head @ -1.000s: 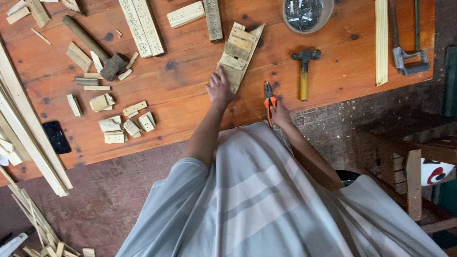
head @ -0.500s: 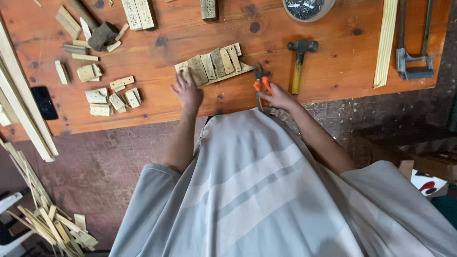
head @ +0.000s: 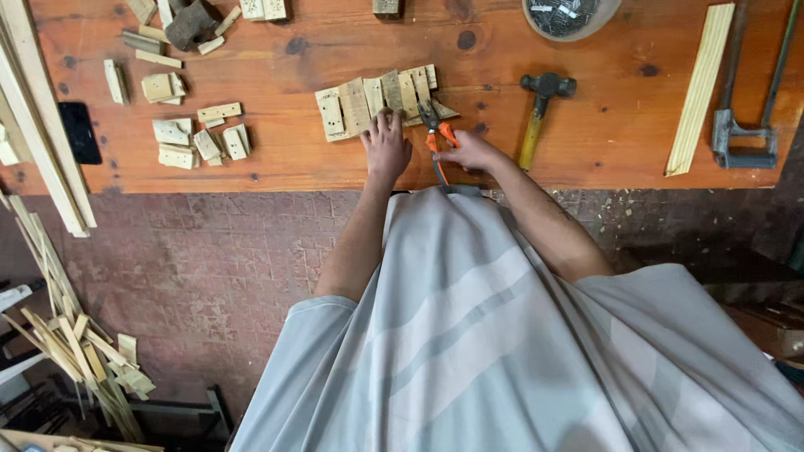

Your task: The person builds a small wooden structure on a workbench by using pliers to pull out nails from wood blocks and using a hammer to tap pieces together.

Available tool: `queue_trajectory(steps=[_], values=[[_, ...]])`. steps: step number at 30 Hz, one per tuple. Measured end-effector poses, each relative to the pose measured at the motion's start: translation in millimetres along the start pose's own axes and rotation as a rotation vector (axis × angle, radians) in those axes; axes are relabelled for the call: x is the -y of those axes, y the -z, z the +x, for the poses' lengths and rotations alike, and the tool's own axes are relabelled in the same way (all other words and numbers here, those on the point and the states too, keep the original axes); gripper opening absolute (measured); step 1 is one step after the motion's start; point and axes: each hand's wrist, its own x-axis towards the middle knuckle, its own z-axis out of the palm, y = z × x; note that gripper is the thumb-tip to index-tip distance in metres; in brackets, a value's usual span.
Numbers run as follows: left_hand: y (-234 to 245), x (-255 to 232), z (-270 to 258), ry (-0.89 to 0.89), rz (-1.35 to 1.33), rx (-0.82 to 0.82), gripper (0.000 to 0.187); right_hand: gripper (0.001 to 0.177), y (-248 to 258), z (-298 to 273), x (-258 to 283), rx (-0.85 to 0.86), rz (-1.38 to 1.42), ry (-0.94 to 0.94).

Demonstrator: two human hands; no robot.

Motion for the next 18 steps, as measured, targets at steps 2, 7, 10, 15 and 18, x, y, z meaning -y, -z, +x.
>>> queue_trajectory(steps=[2,7,10,15,18], values=[[7,4,3,0.026,-0.019,0.005,0.067,0.056,0,-7,15,-0.017,-0.037,-0.024],[27,13,19,0.044,-0.071,0.06,0.063,0.067,-11,17,0,-0.15,-0.124,-0.04],[32,18,31,-0.011,-0.103,0.08,0.065,0.059,-10,-4,49,-0.143,-0.126,-0.134],[13,24,57,-0.079,-0.038,-0.004,0.077,0.062,-15,-18,88,-0.194,-0.345,-0.324],[-1,25,65,-0.042,-0.039,-0.03,0.079,0.081,-30,-17,85,-0.369,-0.35,-0.299]])
